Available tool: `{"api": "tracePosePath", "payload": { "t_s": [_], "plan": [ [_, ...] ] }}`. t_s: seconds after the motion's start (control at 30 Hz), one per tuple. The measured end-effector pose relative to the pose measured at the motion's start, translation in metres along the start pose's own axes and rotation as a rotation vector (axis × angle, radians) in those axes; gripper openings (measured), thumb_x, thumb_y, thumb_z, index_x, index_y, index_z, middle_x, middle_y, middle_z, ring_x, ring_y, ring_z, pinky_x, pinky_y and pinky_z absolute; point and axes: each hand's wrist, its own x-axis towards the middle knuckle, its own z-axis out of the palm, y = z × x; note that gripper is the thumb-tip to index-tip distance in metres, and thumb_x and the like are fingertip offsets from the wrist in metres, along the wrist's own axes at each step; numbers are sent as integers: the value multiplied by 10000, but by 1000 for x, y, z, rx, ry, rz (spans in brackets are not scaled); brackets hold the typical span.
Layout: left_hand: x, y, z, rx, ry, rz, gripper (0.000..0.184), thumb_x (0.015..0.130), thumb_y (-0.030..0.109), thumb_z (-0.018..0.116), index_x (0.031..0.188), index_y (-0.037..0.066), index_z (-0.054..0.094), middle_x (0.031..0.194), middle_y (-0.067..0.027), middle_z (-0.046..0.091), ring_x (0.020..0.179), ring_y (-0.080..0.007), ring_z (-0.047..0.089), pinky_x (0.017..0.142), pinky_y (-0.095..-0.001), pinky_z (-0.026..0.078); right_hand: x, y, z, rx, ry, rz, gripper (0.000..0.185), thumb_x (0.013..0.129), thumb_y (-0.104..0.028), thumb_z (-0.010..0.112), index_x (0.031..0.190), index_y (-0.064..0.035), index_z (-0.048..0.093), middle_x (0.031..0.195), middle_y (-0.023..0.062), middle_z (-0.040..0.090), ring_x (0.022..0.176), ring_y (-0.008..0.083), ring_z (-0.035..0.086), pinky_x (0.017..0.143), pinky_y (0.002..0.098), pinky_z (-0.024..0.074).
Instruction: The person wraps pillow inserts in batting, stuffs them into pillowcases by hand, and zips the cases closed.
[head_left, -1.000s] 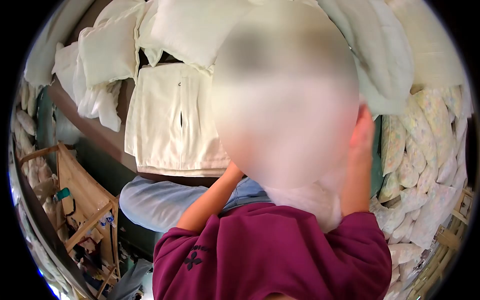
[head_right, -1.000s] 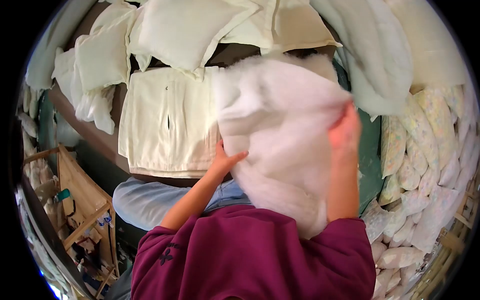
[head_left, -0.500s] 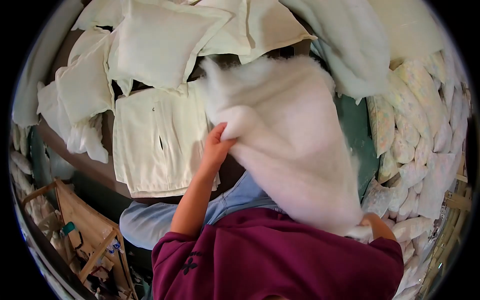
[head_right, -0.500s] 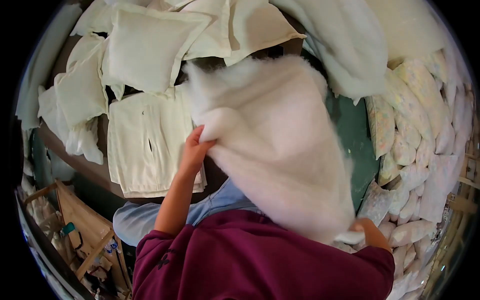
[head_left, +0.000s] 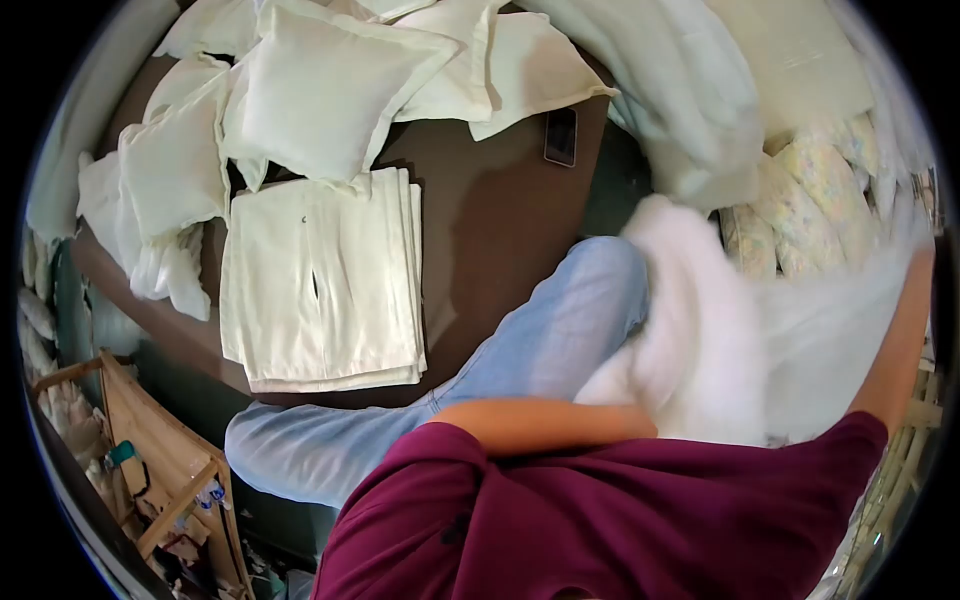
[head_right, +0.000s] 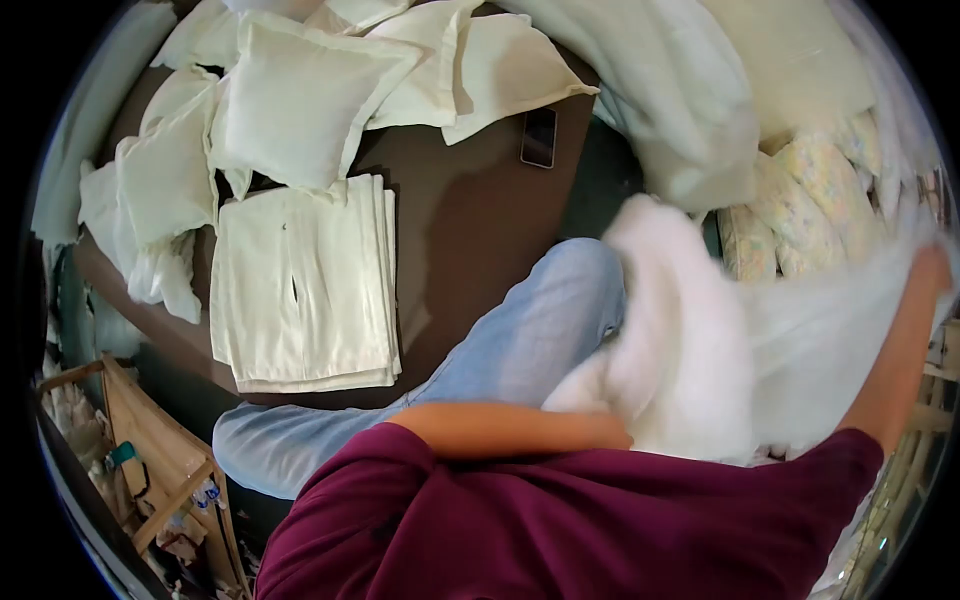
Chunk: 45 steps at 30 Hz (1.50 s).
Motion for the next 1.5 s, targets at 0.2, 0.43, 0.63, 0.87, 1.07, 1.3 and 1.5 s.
{"api": "tracePosePath", "payload": {
  "t_s": [0.2,0.43,0.63,0.87,1.07,1.3,1.5],
  "plan": [
    [-102,-1,2,-865,968,121,578,877,165,645,1403,127,409,1257,-105,535,1080,-180,549,936,-366,450,44,-335,47,639,713,-783,345,815,-83,587,1156,-38,575,1029,142,641,935,295,617,858,399,496],
    [-318,-26,141,-448,2310,-836,440,1008,227,430,1408,71,336,1194,-94,566,1047,-216,584,920,-364,470,-217,-583,90,1063,-280,-1438,347,788,-115,598,1135,-130,621,884,66,634,830,284,614,776,387,504],
    [-395,71,227,-185,2813,-1004,411,915,131,579,1282,-36,504,1260,-126,565,1172,-224,539,973,-362,444,-230,-564,60,1201,-754,-1308,465,774,-31,584,1234,-97,591,962,103,640,924,304,613,806,407,493],
    [-435,69,231,-268,3035,-1174,865,793,-18,633,1481,25,111,1477,-167,312,1339,-305,350,1095,-378,293,-186,-489,-58,2041,-889,-1425,374,855,-38,523,1210,77,553,1252,206,563,1177,344,540,986,409,444],
    [-442,78,170,337,2398,-1446,725,755,-9,670,1396,-13,330,1520,-166,255,1409,-303,257,1139,-391,216,-229,-501,-99,2353,-409,-1189,246,949,-62,478,1111,28,639,1186,182,625,1146,284,592,935,350,450],
    [-436,59,171,169,1766,-1530,492,762,71,701,1234,37,566,1437,-188,423,1285,-353,450,1051,-415,380,-243,-507,-93,2337,-237,-1173,154,915,-61,548,981,-1,674,1078,120,671,1042,239,651,864,323,499],
    [-426,57,184,-120,1682,-1935,680,849,375,639,1380,26,398,1455,-252,359,1255,-411,456,1005,-462,410,-223,-484,-90,2179,-281,-1271,117,884,-44,581,934,-3,678,1035,115,682,984,239,672,831,322,524]
  ]
}}
